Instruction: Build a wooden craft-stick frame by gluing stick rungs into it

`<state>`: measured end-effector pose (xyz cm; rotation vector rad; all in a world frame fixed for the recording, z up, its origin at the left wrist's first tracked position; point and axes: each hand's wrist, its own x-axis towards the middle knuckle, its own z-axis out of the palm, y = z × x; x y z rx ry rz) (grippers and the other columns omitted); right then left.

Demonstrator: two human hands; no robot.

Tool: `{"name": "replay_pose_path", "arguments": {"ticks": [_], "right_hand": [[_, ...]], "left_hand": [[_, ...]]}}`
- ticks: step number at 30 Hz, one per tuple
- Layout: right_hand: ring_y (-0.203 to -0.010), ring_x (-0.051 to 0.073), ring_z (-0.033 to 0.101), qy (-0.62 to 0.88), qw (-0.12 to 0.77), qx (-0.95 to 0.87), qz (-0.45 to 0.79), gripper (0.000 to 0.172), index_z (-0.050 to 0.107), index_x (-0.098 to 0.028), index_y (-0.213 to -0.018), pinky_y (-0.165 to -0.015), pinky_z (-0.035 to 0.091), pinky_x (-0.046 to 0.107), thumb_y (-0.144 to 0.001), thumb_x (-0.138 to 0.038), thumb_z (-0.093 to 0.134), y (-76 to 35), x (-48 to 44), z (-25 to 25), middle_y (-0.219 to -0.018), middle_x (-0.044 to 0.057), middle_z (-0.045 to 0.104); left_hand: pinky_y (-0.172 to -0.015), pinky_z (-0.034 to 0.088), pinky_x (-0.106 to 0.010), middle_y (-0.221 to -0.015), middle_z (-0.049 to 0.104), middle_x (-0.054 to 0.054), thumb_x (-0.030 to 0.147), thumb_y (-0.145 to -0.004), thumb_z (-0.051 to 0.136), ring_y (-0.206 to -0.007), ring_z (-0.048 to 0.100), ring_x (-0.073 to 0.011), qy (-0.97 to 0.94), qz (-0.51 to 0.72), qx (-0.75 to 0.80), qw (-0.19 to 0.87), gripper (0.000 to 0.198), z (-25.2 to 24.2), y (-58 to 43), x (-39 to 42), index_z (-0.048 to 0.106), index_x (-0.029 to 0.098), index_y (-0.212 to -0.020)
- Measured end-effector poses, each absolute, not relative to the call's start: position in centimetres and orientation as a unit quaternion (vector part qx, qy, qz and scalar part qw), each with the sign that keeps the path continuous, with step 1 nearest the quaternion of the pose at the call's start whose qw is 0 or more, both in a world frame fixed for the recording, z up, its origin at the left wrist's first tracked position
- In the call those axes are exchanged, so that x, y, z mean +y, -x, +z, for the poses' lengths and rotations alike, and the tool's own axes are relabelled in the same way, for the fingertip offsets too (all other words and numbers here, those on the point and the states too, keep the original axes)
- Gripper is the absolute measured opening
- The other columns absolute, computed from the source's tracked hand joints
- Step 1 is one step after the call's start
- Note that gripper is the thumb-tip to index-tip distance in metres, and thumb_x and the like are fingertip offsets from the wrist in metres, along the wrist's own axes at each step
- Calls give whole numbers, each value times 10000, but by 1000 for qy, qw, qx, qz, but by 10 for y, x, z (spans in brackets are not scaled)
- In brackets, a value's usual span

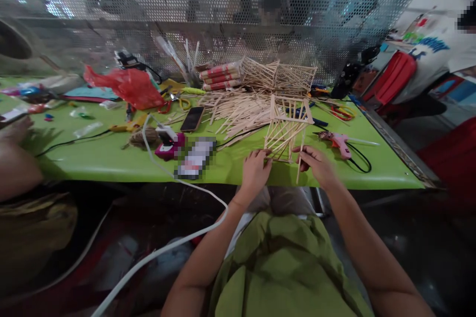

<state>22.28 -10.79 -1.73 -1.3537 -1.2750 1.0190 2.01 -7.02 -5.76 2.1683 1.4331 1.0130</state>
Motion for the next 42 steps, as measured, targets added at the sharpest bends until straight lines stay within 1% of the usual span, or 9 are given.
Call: {"name": "replay_pose_path", "arguments": {"ticks": [4,8,11,15,18,24,31,36,42], "right_hand": [[-505,93,505,566,471,-548,397,411,713,-175,-1008,-478,405,232,-807,-521,621,-223,-101,-18,-687,-17,600],[-498,112,488,583,472,-564,345,374,708,-187,-915,-471,413,251,-781,-525,617,-222,-92,-17,-647,-24,563],[-512,140,509,592,477,-566,319,314,671,-216,-877,-491,441,281,-776,-508,615,-220,-87,-14,-649,-20,567],[-528,163,568,600,480,-575,281,202,612,-239,-903,-537,487,305,-781,-399,613,-216,-86,-11,-697,-14,615],[-543,182,605,609,487,-578,240,174,567,-243,-912,-560,509,323,-783,-352,610,-214,-85,-11,-715,-4,629],[-575,196,640,606,510,-557,249,173,537,-253,-849,-585,534,328,-797,-400,612,-211,-81,-13,-695,6,642],[-530,182,661,627,516,-538,229,254,550,-234,-786,-528,490,284,-777,-474,632,-209,-83,-4,-645,-4,646],[-527,167,657,626,524,-531,228,211,547,-229,-773,-538,473,269,-757,-429,612,-209,-80,-2,-611,-24,620],[-552,165,668,609,552,-519,233,179,553,-225,-763,-526,471,259,-705,-383,618,-210,-75,-2,-641,-14,643]], "left_hand": [[-869,415,-377,-1077,720,-69,178,-905,634,-1018,635,-252,-768,350,508,176,103,-56,-24,-72,675,217,-991],[-833,402,-366,-1001,715,-55,166,-896,639,-959,642,-240,-770,347,507,174,61,-55,-25,-78,668,213,-922],[-831,398,-365,-993,707,-52,158,-887,648,-957,644,-239,-770,348,507,172,72,-56,-26,-81,665,212,-932],[-843,390,-363,-1007,710,-50,178,-883,667,-994,643,-244,-767,350,510,170,71,-56,-27,-83,663,217,-943],[-831,386,-366,-999,716,-48,195,-891,668,-992,644,-249,-763,351,515,170,58,-57,-28,-84,662,220,-943],[-828,384,-372,-997,715,-43,201,-883,688,-996,639,-256,-770,348,513,151,90,-60,-28,-86,645,224,-959],[-828,382,-380,-983,714,-43,224,-895,682,-979,634,-260,-778,345,509,130,85,-64,-28,-86,633,230,-964],[-814,379,-385,-972,706,-57,231,-900,673,-970,629,-273,-775,348,511,128,70,-62,-28,-88,631,234,-956],[-814,380,-393,-980,701,-74,235,-890,677,-988,618,-287,-775,349,509,137,72,-63,-27,-87,635,244,-947]]}}
